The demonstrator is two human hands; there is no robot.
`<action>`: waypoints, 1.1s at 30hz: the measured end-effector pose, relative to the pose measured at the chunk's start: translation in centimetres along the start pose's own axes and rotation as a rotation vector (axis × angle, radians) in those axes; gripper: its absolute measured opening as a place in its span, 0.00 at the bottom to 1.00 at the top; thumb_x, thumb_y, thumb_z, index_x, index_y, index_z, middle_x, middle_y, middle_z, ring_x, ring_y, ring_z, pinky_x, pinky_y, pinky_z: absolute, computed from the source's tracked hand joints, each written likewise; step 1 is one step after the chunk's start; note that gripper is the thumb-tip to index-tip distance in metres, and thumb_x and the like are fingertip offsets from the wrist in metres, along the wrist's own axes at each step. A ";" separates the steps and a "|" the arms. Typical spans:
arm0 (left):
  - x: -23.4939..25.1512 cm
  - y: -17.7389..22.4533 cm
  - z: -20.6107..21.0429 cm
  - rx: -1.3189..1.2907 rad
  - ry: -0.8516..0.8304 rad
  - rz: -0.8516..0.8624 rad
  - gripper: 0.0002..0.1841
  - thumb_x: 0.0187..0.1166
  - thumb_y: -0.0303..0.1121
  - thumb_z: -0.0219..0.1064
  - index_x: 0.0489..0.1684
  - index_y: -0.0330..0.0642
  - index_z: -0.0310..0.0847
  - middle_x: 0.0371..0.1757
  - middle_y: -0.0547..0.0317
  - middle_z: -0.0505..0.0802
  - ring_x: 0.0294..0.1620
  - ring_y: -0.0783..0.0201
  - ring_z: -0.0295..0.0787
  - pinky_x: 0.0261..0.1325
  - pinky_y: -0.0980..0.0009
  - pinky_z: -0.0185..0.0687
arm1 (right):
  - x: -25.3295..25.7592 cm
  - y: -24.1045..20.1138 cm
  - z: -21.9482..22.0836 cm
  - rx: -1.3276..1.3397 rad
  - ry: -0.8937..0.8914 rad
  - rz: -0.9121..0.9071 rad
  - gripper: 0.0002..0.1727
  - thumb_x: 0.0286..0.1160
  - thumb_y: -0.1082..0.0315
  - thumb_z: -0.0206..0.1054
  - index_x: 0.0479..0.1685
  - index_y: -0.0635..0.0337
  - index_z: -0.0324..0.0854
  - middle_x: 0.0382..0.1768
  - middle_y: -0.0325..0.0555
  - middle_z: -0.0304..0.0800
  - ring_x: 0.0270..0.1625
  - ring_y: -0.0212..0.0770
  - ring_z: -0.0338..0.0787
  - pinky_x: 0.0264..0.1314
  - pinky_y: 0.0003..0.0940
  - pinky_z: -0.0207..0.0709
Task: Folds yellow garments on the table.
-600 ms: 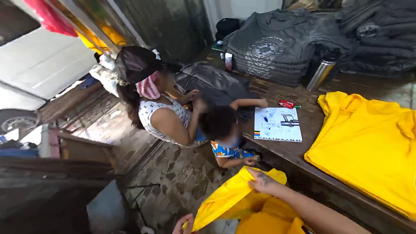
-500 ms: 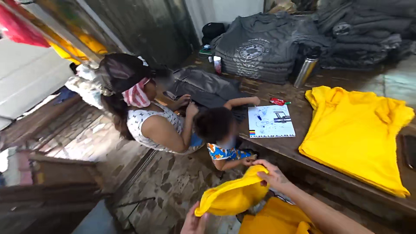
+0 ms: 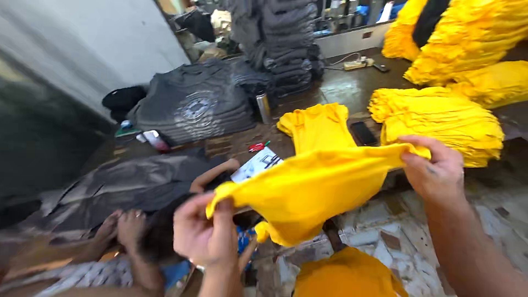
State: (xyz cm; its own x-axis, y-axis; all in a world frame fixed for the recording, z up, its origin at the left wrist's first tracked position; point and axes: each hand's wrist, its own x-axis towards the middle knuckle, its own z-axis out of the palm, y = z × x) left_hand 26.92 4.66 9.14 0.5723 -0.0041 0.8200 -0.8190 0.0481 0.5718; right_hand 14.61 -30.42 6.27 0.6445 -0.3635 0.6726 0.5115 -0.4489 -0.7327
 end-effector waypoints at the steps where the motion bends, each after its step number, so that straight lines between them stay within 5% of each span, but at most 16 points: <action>1: 1.5 -1.8 1.9 -0.006 -0.023 0.028 0.09 0.82 0.38 0.69 0.55 0.64 0.84 0.47 0.85 0.93 0.42 0.83 0.90 0.42 0.82 0.89 | 1.9 0.9 -0.8 0.030 0.013 0.007 0.13 0.79 0.55 0.69 0.59 0.35 0.89 0.51 0.17 0.93 0.48 0.20 0.91 0.51 0.23 0.87; 3: 3.2 -7.0 5.8 0.087 -0.043 0.003 0.05 0.78 0.34 0.68 0.47 0.54 0.83 0.43 0.79 0.90 0.40 0.82 0.87 0.42 0.81 0.86 | 5.7 4.7 -1.5 0.040 0.034 0.152 0.12 0.79 0.67 0.63 0.56 0.52 0.87 0.41 0.30 0.95 0.35 0.27 0.93 0.38 0.30 0.92; 4: 3.8 -10.0 7.7 0.219 -0.068 -0.066 0.06 0.74 0.30 0.67 0.43 0.43 0.83 0.42 0.66 0.87 0.41 0.75 0.84 0.44 0.76 0.84 | 7.8 7.5 -1.8 -0.026 0.011 0.268 0.12 0.82 0.71 0.60 0.56 0.60 0.85 0.35 0.38 0.93 0.28 0.30 0.92 0.32 0.31 0.91; 5: 4.6 -12.7 9.5 0.373 -0.101 -0.182 0.08 0.69 0.27 0.67 0.41 0.33 0.85 0.43 0.51 0.87 0.42 0.62 0.83 0.46 0.65 0.81 | 10.1 10.7 -2.2 -0.096 -0.015 0.385 0.13 0.86 0.71 0.58 0.58 0.64 0.85 0.32 0.45 0.92 0.24 0.34 0.89 0.28 0.32 0.88; 7: 6.9 -16.6 12.1 0.563 -0.137 -0.415 0.12 0.74 0.28 0.67 0.48 0.28 0.86 0.47 0.38 0.89 0.48 0.48 0.86 0.54 0.48 0.81 | 14.7 16.4 -3.8 -0.154 0.016 0.492 0.14 0.89 0.69 0.56 0.60 0.62 0.85 0.29 0.47 0.90 0.21 0.35 0.86 0.25 0.32 0.83; 8: 8.3 -17.2 13.1 0.565 -0.082 -0.457 0.13 0.78 0.28 0.64 0.53 0.27 0.83 0.45 0.39 0.89 0.45 0.49 0.87 0.52 0.49 0.82 | 17.2 17.8 -4.9 -0.131 0.063 0.469 0.14 0.88 0.68 0.55 0.60 0.61 0.85 0.28 0.45 0.89 0.21 0.34 0.86 0.25 0.31 0.83; 10: 10.9 -16.3 15.1 0.411 0.083 -0.407 0.14 0.85 0.27 0.56 0.62 0.29 0.76 0.36 0.53 0.86 0.29 0.66 0.81 0.36 0.66 0.81 | 22.5 17.8 -7.1 -0.029 0.128 0.296 0.14 0.85 0.70 0.54 0.58 0.62 0.84 0.28 0.40 0.89 0.21 0.31 0.85 0.26 0.30 0.84; 12: 11.2 -14.1 16.8 0.173 0.156 -0.327 0.16 0.89 0.26 0.48 0.69 0.33 0.73 0.37 0.63 0.89 0.26 0.74 0.86 0.30 0.72 0.87 | 24.9 16.4 -8.5 0.026 0.127 0.109 0.14 0.84 0.72 0.53 0.56 0.62 0.83 0.33 0.35 0.91 0.25 0.28 0.88 0.28 0.29 0.87; 15: 8.7 -12.2 19.7 -0.026 0.130 -0.208 0.14 0.86 0.27 0.50 0.56 0.46 0.82 0.43 0.75 0.94 0.39 0.75 0.92 0.41 0.72 0.92 | 23.0 14.6 -10.2 -0.185 0.022 -0.028 0.15 0.77 0.72 0.58 0.56 0.67 0.84 0.48 0.46 0.91 0.42 0.29 0.89 0.45 0.30 0.87; 18: 3.5 -12.5 22.5 -0.009 0.201 -0.297 0.14 0.84 0.25 0.50 0.47 0.48 0.84 0.41 0.80 0.94 0.40 0.79 0.91 0.43 0.76 0.90 | 16.9 16.8 -10.9 -0.289 -0.064 -0.060 0.16 0.76 0.67 0.59 0.46 0.69 0.89 0.47 0.47 0.95 0.49 0.23 0.91 0.52 0.21 0.85; 21: -4.3 -15.2 24.0 0.047 0.298 -0.643 0.16 0.80 0.24 0.44 0.49 0.36 0.80 0.38 0.75 0.93 0.36 0.79 0.91 0.40 0.76 0.91 | 8.6 21.4 -10.8 -0.222 -0.049 0.098 0.14 0.76 0.65 0.60 0.42 0.65 0.87 0.42 0.40 0.94 0.45 0.16 0.88 0.49 0.13 0.82; 23: -9.3 -17.6 23.8 0.098 0.294 -0.998 0.18 0.86 0.30 0.42 0.53 0.29 0.78 0.37 0.62 0.91 0.30 0.73 0.90 0.34 0.71 0.91 | 2.8 23.8 -10.2 -0.146 -0.048 0.373 0.12 0.72 0.70 0.62 0.43 0.71 0.87 0.38 0.45 0.93 0.37 0.24 0.88 0.43 0.22 0.85; 26: -13.7 -21.0 22.4 0.279 0.080 -1.416 0.16 0.91 0.31 0.54 0.62 0.26 0.79 0.48 0.41 0.89 0.37 0.57 0.89 0.40 0.58 0.88 | -2.6 26.3 -9.5 -0.136 -0.072 0.819 0.12 0.77 0.71 0.64 0.46 0.75 0.86 0.35 0.52 0.91 0.34 0.35 0.89 0.43 0.35 0.87; 30: -9.5 -21.6 22.8 0.435 -0.402 -1.657 0.15 0.91 0.32 0.55 0.67 0.35 0.80 0.54 0.41 0.91 0.40 0.56 0.89 0.43 0.58 0.85 | -1.9 28.0 -9.5 -0.192 -0.236 1.056 0.14 0.83 0.76 0.57 0.58 0.74 0.83 0.45 0.61 0.92 0.37 0.46 0.93 0.46 0.44 0.89; 33: -2.3 -23.3 24.9 0.381 -0.489 -1.483 0.16 0.92 0.31 0.53 0.67 0.34 0.79 0.43 0.49 0.91 0.29 0.66 0.84 0.34 0.67 0.82 | 6.5 29.0 -9.1 -0.187 -0.386 0.986 0.18 0.87 0.75 0.51 0.67 0.72 0.79 0.51 0.61 0.89 0.39 0.45 0.92 0.46 0.43 0.88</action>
State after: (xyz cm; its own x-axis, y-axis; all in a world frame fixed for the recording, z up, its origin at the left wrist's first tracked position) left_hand 43.61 -21.29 -5.49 0.8257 -0.1252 -0.5501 0.4142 -0.5275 0.7417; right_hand 28.44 -53.25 -9.61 0.8781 -0.3658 -0.3084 -0.4059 -0.2280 -0.8850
